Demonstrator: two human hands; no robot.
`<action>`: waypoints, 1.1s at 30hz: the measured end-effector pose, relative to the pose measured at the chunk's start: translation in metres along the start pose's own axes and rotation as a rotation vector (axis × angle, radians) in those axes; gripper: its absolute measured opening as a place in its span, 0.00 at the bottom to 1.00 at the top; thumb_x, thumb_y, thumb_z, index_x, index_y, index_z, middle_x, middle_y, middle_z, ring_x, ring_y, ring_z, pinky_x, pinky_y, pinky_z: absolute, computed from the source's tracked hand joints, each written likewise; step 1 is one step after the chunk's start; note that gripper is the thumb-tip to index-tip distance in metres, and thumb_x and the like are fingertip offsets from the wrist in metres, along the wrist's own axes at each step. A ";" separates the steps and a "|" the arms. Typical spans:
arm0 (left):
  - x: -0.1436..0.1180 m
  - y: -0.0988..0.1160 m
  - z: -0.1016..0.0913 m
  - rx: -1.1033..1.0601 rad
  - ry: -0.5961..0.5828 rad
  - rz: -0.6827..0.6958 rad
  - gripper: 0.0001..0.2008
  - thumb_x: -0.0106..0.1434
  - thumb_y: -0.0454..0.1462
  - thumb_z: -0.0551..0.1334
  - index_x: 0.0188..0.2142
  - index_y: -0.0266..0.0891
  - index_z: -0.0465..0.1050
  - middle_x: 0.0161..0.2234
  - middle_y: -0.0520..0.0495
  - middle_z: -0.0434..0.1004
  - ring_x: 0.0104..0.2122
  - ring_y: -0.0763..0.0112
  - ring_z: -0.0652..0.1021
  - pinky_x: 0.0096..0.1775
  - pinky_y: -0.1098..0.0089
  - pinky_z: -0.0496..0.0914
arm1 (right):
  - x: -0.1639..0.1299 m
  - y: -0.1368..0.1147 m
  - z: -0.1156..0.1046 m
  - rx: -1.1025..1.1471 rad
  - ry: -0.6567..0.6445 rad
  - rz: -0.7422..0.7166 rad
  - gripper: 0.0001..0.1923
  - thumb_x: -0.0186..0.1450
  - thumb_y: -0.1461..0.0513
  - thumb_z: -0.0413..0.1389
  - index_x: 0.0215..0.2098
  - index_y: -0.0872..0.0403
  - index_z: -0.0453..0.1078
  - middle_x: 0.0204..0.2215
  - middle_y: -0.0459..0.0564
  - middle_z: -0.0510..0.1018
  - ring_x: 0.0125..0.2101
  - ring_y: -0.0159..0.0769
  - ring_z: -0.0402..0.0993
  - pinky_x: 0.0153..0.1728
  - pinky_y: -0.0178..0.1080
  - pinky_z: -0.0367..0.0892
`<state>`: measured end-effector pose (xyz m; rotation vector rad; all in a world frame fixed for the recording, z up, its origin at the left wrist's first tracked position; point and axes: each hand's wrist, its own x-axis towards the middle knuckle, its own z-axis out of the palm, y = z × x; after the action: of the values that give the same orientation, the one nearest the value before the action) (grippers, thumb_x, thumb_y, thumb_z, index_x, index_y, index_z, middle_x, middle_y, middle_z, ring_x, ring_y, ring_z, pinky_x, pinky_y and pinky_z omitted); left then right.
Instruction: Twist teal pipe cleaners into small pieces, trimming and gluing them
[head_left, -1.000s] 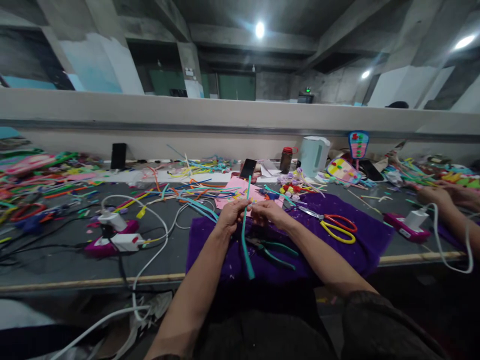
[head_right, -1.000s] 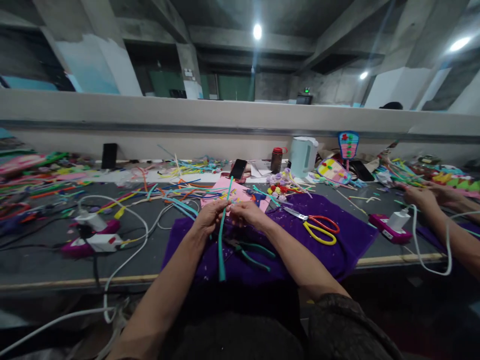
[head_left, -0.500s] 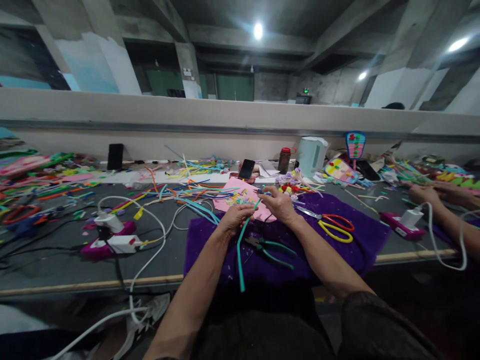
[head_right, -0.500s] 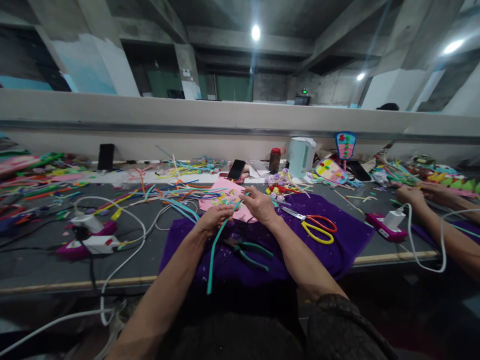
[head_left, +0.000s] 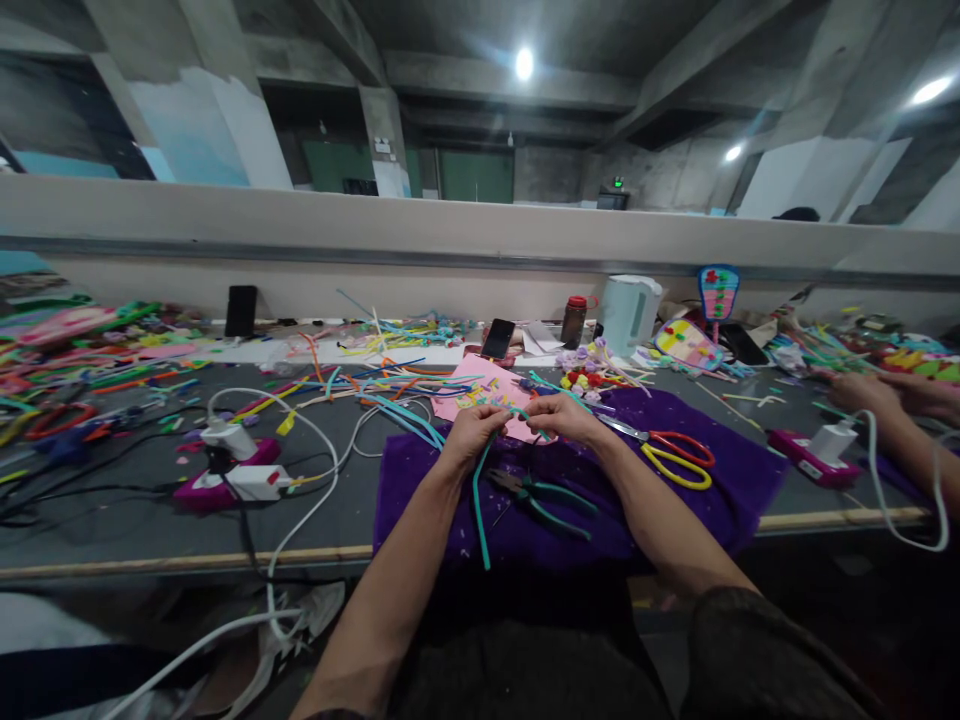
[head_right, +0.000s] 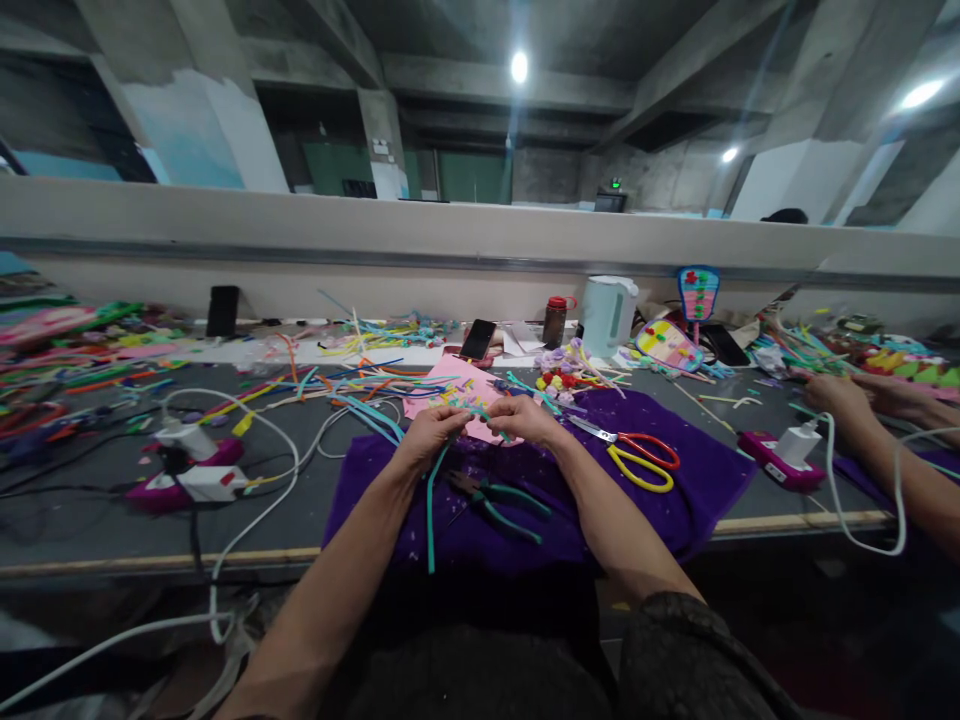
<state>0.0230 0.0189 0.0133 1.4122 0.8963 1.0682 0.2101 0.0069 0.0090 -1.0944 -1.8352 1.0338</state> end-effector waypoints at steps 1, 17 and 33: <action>0.000 0.000 0.000 0.002 0.003 0.008 0.12 0.43 0.42 0.67 0.22 0.33 0.73 0.16 0.50 0.69 0.15 0.80 0.63 0.17 0.77 0.52 | -0.001 -0.002 0.000 0.094 -0.040 0.037 0.14 0.53 0.60 0.56 0.37 0.59 0.70 0.19 0.42 0.70 0.13 0.22 0.56 0.14 0.28 0.50; 0.002 -0.004 -0.004 -0.177 0.046 -0.079 0.10 0.42 0.35 0.67 0.26 0.33 0.72 0.19 0.50 0.72 0.17 0.78 0.70 0.18 0.78 0.61 | -0.003 -0.011 0.030 -0.001 0.024 -0.153 0.27 0.55 0.65 0.53 0.54 0.51 0.61 0.15 0.37 0.62 0.15 0.23 0.55 0.18 0.28 0.54; 0.005 -0.013 0.004 -0.277 0.036 -0.072 0.10 0.43 0.36 0.67 0.25 0.32 0.72 0.16 0.53 0.69 0.15 0.79 0.68 0.18 0.78 0.61 | 0.001 0.004 0.044 -0.682 0.308 -0.323 0.20 0.59 0.66 0.50 0.50 0.51 0.63 0.41 0.51 0.74 0.38 0.36 0.71 0.37 0.35 0.61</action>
<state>0.0290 0.0242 0.0006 1.1267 0.7850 1.1190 0.1723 -0.0027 -0.0116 -1.1902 -2.0574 0.0264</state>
